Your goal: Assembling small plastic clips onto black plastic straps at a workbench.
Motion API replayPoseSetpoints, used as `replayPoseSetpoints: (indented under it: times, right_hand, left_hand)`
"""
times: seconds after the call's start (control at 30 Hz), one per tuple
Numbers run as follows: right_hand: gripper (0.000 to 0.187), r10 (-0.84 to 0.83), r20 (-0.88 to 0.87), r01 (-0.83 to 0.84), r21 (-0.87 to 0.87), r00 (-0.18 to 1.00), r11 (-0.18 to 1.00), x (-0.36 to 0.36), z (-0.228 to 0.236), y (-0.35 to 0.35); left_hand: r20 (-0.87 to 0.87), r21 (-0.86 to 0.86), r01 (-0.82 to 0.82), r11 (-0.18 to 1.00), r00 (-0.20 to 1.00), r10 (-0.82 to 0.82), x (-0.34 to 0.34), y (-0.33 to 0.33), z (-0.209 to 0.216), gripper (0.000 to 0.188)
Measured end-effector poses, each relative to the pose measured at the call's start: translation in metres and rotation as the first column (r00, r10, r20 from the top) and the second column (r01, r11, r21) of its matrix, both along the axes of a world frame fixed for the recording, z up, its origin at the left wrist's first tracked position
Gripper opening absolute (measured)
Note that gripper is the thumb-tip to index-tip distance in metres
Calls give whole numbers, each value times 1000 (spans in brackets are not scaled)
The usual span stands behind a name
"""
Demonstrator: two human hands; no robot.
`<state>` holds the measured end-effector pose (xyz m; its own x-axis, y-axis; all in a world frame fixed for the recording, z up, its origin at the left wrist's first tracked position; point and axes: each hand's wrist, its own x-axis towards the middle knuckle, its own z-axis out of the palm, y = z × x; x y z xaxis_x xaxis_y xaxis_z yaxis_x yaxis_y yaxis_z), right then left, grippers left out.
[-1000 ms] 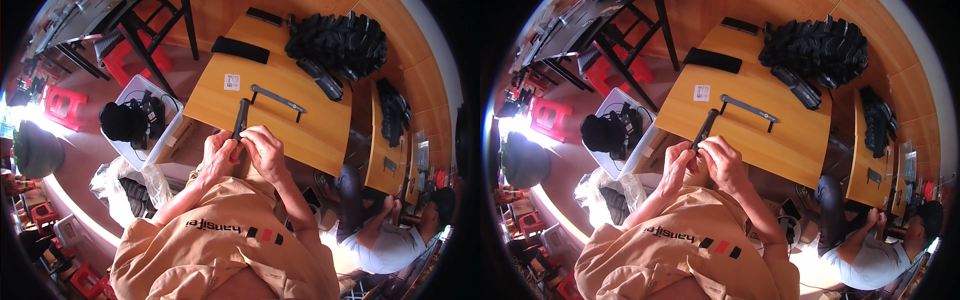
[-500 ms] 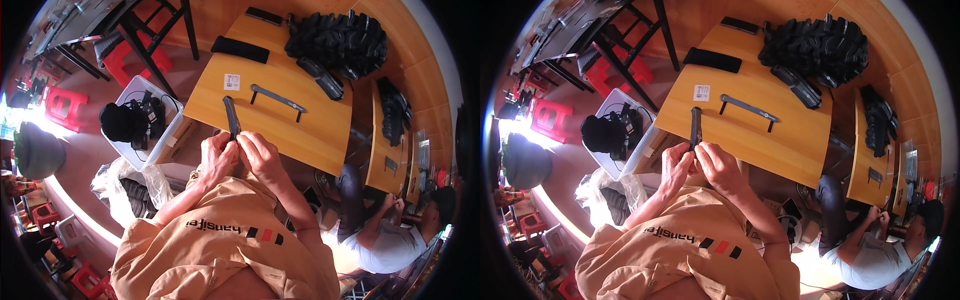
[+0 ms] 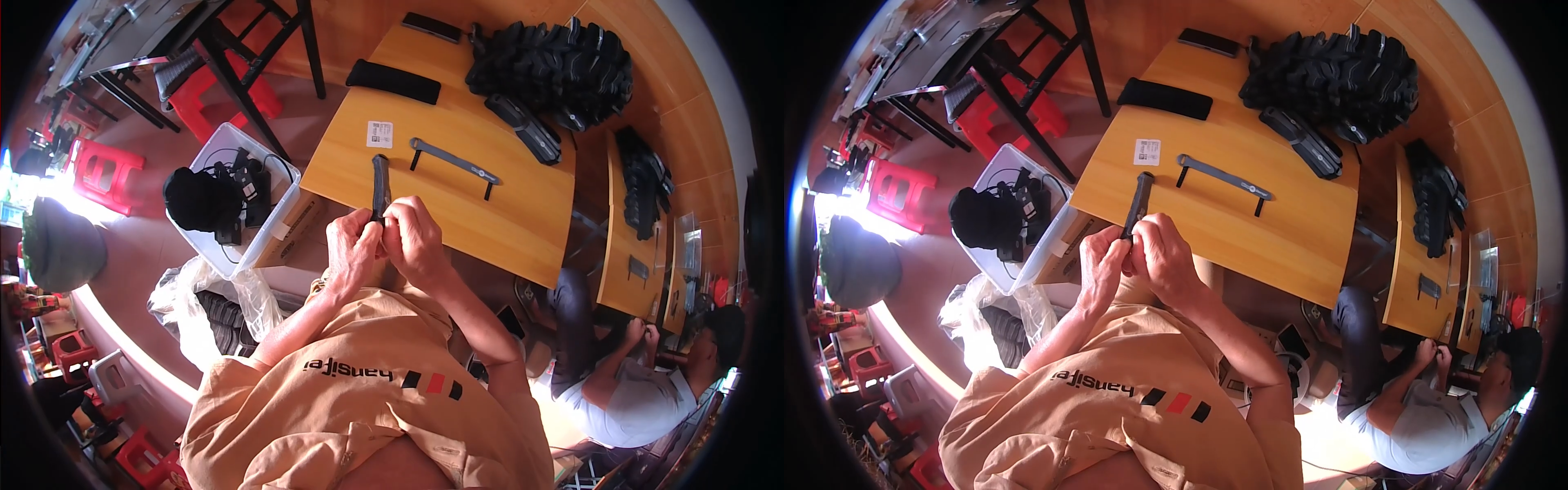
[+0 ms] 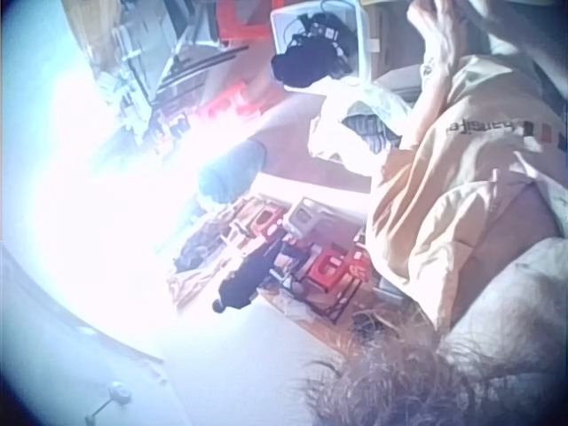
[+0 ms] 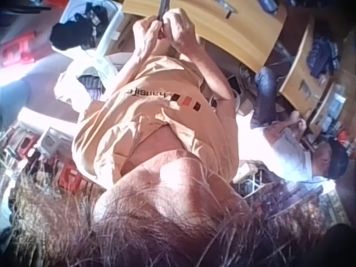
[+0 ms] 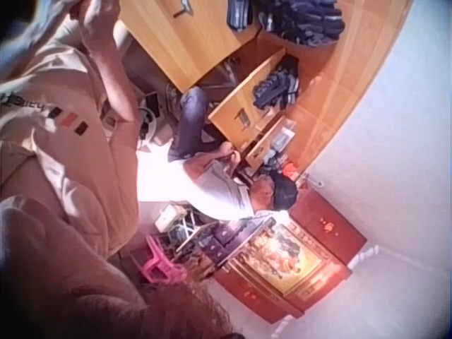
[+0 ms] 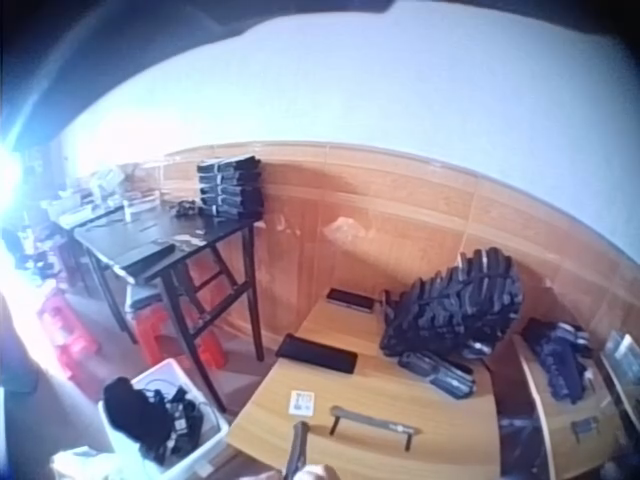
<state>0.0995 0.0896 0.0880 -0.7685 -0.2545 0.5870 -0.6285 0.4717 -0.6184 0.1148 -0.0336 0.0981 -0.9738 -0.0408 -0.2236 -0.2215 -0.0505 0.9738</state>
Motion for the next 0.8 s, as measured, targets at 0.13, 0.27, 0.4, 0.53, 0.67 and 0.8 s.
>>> replayPoseSetpoints:
  times: [0.13,0.27,0.4,0.53,0.67,0.8]
  right_hand:
    - [8,34,195,1,-176,980,984,-1,4,-1]
    - [2,44,197,0,-215,979,977,-5,0,2]
    - [1,76,282,10,-293,956,956,-3,3,1]
    - [2,136,387,25,-384,912,923,-1,0,3]
    - [3,200,499,58,-454,843,889,-1,-5,7]
    - [7,475,580,183,-740,662,647,0,-6,7]
  left_hand:
    - [-9,20,13,1000,1000,-13,-1,0,3,20]
    - [-15,0,47,999,999,-47,-3,-2,-7,23]
    - [-16,6,72,997,997,-72,-3,1,-8,32]
    - [-17,0,99,995,995,-99,-4,-2,-7,31]
    - [-136,-306,118,945,977,-166,-4,-3,-13,28]
    - [-238,-387,100,917,950,-204,-6,-4,-9,26]
